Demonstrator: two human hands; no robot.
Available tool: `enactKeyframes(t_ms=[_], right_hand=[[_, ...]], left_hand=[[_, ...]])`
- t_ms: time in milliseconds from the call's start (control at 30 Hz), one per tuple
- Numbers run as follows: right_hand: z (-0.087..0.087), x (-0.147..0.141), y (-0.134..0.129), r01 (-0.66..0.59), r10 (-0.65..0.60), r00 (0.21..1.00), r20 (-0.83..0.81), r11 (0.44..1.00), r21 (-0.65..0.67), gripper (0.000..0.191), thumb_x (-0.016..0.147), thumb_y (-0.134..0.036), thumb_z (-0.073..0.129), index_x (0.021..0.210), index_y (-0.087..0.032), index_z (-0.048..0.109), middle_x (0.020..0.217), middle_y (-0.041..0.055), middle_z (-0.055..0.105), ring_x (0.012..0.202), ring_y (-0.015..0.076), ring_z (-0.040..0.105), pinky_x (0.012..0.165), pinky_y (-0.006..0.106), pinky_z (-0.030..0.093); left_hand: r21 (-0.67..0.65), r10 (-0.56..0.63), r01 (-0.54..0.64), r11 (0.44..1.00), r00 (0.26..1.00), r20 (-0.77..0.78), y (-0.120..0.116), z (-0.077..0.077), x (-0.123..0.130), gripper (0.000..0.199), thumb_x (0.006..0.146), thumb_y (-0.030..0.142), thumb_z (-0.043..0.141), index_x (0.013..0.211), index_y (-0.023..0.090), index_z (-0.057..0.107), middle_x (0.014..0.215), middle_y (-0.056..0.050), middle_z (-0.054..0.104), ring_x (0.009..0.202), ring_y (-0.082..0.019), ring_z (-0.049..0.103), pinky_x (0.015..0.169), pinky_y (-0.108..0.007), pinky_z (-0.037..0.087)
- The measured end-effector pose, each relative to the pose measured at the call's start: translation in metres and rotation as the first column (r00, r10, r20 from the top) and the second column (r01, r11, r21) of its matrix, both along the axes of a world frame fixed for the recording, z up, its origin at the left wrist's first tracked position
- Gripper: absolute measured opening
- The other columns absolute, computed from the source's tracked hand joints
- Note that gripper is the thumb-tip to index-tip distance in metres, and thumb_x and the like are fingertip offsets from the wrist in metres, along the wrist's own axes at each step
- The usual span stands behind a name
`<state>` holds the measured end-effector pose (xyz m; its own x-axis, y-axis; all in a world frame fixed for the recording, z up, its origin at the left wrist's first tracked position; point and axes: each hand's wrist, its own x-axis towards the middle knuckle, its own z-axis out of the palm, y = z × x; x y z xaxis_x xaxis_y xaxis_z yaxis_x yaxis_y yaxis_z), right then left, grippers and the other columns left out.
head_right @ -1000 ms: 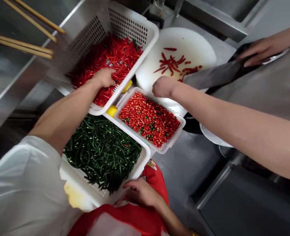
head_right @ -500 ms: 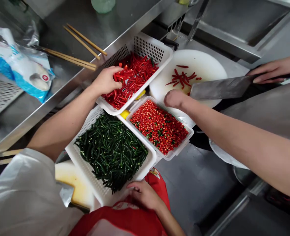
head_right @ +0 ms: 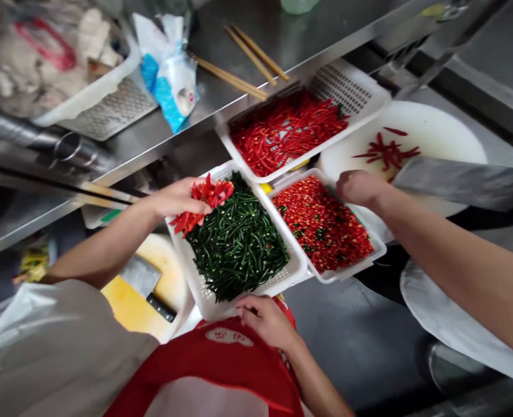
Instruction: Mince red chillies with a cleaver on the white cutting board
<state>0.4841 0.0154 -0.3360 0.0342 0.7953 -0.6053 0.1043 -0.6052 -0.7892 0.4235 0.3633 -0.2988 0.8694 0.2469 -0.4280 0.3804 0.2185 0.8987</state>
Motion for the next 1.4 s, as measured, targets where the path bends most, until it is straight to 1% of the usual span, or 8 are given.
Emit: enactKeyframes(t_ms=[200,333,633,967,1100,1200,1333,1400], right_hand=[[0.025,-0.040,0.127,-0.137,-0.018,0.926,0.376,0.914,0.383,0.025,0.096,-0.038,0.056,0.102,-0.020,0.072,0.090,0.0048,0.071,0.077,0.0160,0.063,0.075,0.027,0.049],[0.013,-0.106,0.183,-0.371,0.121,0.824,0.554,0.854,0.364,0.018,0.092,-0.034,0.063,0.094,-0.019,0.072,0.090,0.0047,0.072,0.081,0.0173,0.064,0.078,0.027,0.046],[-0.015,-0.237,0.203,-0.648,0.406,0.636,0.656,0.742,0.169,0.022,0.093,-0.027,0.055,0.077,-0.020,0.069,0.076,0.0025,0.071,0.070,0.0156,0.061,0.068,0.026,0.039],[-0.038,-0.324,0.212,-0.369,0.292,0.898,0.328,0.907,0.204,0.021,0.083,-0.035,0.058,0.075,-0.018,0.066,0.062,-0.0019,0.062,0.057,0.0121,0.055,0.056,0.023,0.042],[-0.045,-0.343,0.232,-0.358,0.320,0.923,0.214,0.918,0.171,0.018,0.081,-0.034,0.061,0.080,-0.018,0.069,0.063,-0.0020,0.063,0.054,0.0115,0.056,0.054,0.024,0.045],[-0.035,-0.379,0.266,-0.472,0.488,0.873,0.001,0.845,0.252,0.020,0.080,-0.035,0.062,0.080,-0.017,0.070,0.065,-0.0007,0.065,0.054,0.0104,0.057,0.053,0.022,0.046],[-0.010,-0.449,0.327,-0.637,0.777,0.555,-0.295,0.626,0.450,0.028,0.078,-0.043,0.068,0.080,-0.016,0.071,0.069,-0.0012,0.067,0.056,0.0087,0.060,0.056,0.022,0.050],[-0.014,-0.485,0.359,-0.668,0.852,0.426,-0.304,0.523,0.530,0.033,0.078,-0.047,0.069,0.079,-0.014,0.072,0.069,-0.0012,0.068,0.055,0.0088,0.061,0.057,0.023,0.051]], left_hand=[[-0.089,0.350,-0.350,0.932,0.937,-0.023,-0.069,-0.031,-0.133,0.032,0.061,0.020,0.074,0.091,0.017,0.064,0.072,0.003,0.061,0.060,-0.011,0.055,0.057,-0.024,0.047],[-0.067,0.617,-0.616,0.785,0.787,0.001,-0.106,-0.054,-0.199,0.033,0.061,0.017,0.072,0.092,0.019,0.062,0.082,0.001,0.065,0.074,-0.014,0.059,0.070,-0.024,0.049],[-0.004,0.820,-0.822,0.569,0.568,-0.063,-0.140,-0.097,-0.327,0.031,0.063,0.022,0.071,0.091,0.018,0.059,0.079,0.003,0.060,0.071,-0.012,0.054,0.068,-0.023,0.044],[-0.135,0.889,-0.910,0.393,0.413,-0.195,-0.140,-0.144,-0.441,0.031,0.059,0.022,0.068,0.087,0.019,0.053,0.068,0.007,0.053,0.059,-0.010,0.049,0.056,-0.023,0.039],[-0.004,0.899,-0.926,0.379,0.369,-0.237,-0.137,-0.166,-0.467,0.031,0.057,0.021,0.065,0.086,0.019,0.055,0.067,0.007,0.053,0.059,-0.011,0.049,0.056,-0.023,0.038],[0.054,0.913,-0.940,0.336,0.311,-0.262,-0.141,-0.175,-0.475,0.030,0.056,0.018,0.063,0.085,0.019,0.057,0.067,0.005,0.055,0.061,-0.012,0.051,0.058,-0.025,0.040],[-0.125,0.939,-0.965,0.230,0.254,-0.234,-0.161,-0.172,-0.486,0.034,0.057,0.017,0.064,0.090,0.023,0.062,0.078,0.001,0.063,0.067,-0.016,0.057,0.061,-0.029,0.046],[-0.220,0.935,-0.957,0.191,0.245,-0.255,-0.173,-0.172,-0.496,0.034,0.056,0.017,0.065,0.089,0.025,0.062,0.078,0.001,0.062,0.067,-0.016,0.058,0.059,-0.029,0.047]])
